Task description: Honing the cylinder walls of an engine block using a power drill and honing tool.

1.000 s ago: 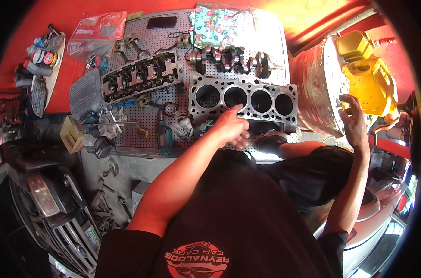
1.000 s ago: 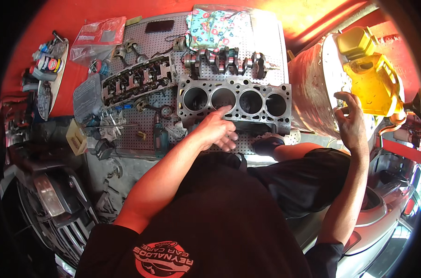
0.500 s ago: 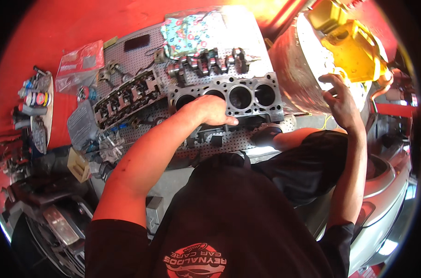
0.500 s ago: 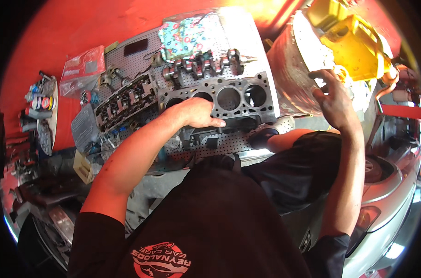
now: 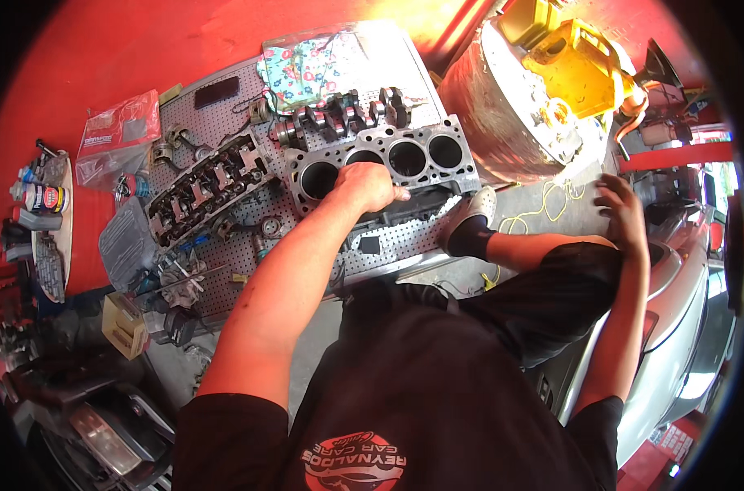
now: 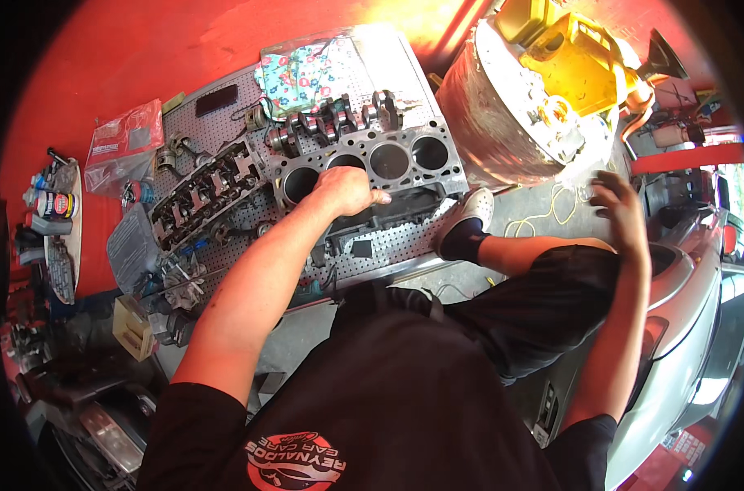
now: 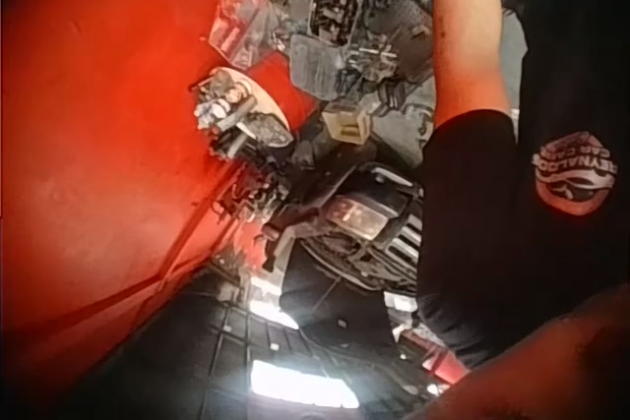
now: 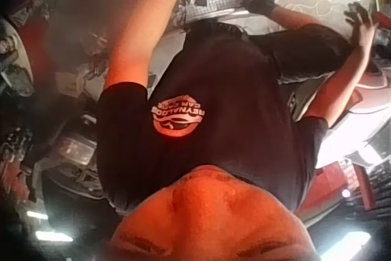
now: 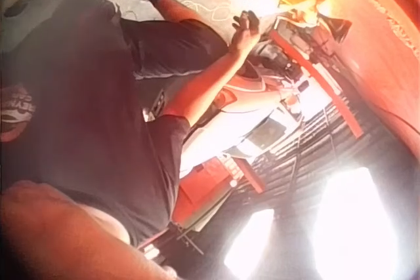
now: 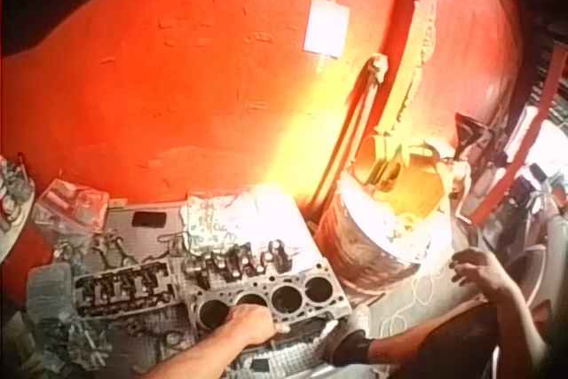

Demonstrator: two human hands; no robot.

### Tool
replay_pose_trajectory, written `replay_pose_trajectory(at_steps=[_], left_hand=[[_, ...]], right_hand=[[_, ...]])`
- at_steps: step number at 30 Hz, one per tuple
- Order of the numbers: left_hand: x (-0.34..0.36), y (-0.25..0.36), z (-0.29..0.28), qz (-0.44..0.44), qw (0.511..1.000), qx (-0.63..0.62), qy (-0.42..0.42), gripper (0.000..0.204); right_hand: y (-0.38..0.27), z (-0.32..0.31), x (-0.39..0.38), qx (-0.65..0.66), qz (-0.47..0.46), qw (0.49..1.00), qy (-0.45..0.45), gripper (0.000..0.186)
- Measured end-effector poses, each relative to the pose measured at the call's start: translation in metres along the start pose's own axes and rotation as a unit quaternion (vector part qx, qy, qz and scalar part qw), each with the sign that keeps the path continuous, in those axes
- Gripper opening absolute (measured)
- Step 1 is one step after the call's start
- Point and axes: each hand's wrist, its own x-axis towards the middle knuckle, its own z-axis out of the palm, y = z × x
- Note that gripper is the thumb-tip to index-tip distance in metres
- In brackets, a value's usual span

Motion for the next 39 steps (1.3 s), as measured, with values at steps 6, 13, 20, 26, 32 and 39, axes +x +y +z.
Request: replay_pose_trajectory(at_steps=[6, 13, 20, 26, 32, 39], left_hand=[[-0.018, 0.0, 0.014, -0.01, 0.999, -0.028, 0.04, 0.082], [-0.024, -0.016, 0.039, 0.014, 0.991, -0.026, 0.128, 0.075], [-0.028, 0.0, 0.043, 0.018, 0.984, -0.053, 0.169, 0.067], [-0.068, 0.007, 0.104, 0.091, 0.801, -0.207, 0.554, 0.03], [-0.221, -0.009, 0.268, -0.237, 0.852, -0.222, 0.412, 0.034], [-0.531, 0.088, 0.591, -0.573, 0.242, -0.746, 0.239, 0.031]], right_hand=[[0.061, -0.107, -0.141, 0.008, 0.074, 0.975, 0.207, 0.049], [0.208, -0.085, -0.306, 0.105, 0.259, 0.945, 0.17, 0.039], [0.327, 0.032, -0.354, 0.052, 0.421, 0.906, 0.011, 0.053], [0.329, 0.089, -0.256, -0.096, 0.294, 0.942, -0.131, 0.052], [0.376, 0.137, -0.126, -0.147, 0.087, 0.935, -0.31, 0.046], [0.378, 0.194, 0.035, -0.154, -0.001, 0.925, -0.348, 0.059]])
